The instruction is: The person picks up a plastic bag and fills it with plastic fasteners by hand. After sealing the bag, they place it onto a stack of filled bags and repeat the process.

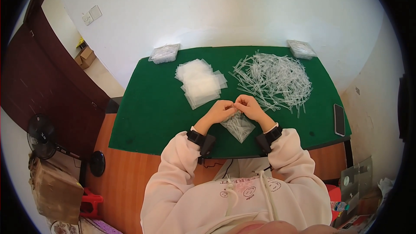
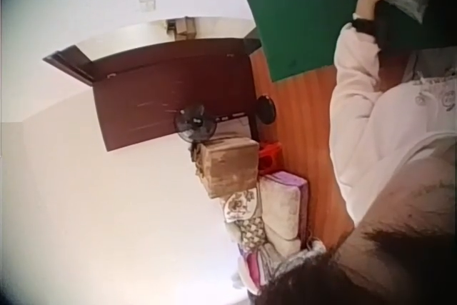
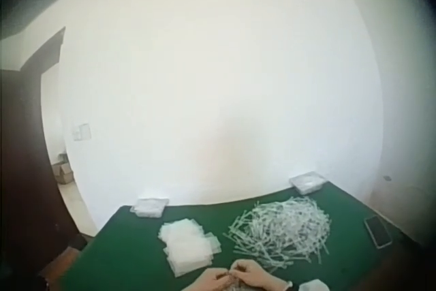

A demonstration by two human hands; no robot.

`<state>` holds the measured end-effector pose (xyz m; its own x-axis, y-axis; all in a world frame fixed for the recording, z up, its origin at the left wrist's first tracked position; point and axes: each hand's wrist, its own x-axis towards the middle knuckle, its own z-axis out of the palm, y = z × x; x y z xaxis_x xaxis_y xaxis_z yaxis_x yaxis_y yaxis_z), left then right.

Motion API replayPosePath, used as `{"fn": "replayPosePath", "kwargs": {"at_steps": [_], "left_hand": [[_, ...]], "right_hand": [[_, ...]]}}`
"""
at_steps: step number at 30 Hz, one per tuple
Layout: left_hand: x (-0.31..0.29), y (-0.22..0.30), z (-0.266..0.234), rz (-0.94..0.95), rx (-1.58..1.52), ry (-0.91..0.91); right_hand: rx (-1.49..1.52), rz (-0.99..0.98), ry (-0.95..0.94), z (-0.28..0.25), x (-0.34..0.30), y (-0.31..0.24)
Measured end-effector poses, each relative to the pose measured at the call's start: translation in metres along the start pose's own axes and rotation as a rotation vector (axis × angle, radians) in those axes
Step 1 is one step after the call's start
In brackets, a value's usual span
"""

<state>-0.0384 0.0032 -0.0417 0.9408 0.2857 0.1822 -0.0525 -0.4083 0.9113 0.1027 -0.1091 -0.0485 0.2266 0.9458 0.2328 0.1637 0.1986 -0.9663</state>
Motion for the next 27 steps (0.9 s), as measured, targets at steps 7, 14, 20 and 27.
{"fn": "replayPosePath", "kwargs": {"at_steps": [7,14,20,27], "left_hand": [[-0.001,0.004,-0.002,-0.080,-0.044,0.045],[0.002,-0.003,-0.004,-0.154,-0.222,0.129],[0.001,-0.002,-0.002,-0.059,-0.004,0.141],[-0.002,0.009,0.002,0.042,0.159,0.211]], "right_hand": [[0.044,0.049,-0.002,0.004,-0.001,-0.009],[0.011,0.025,0.139,0.002,0.000,-0.006],[-0.021,0.060,0.086,0.001,0.000,-0.004],[-0.117,0.010,0.112,0.003,-0.002,-0.007]]}}
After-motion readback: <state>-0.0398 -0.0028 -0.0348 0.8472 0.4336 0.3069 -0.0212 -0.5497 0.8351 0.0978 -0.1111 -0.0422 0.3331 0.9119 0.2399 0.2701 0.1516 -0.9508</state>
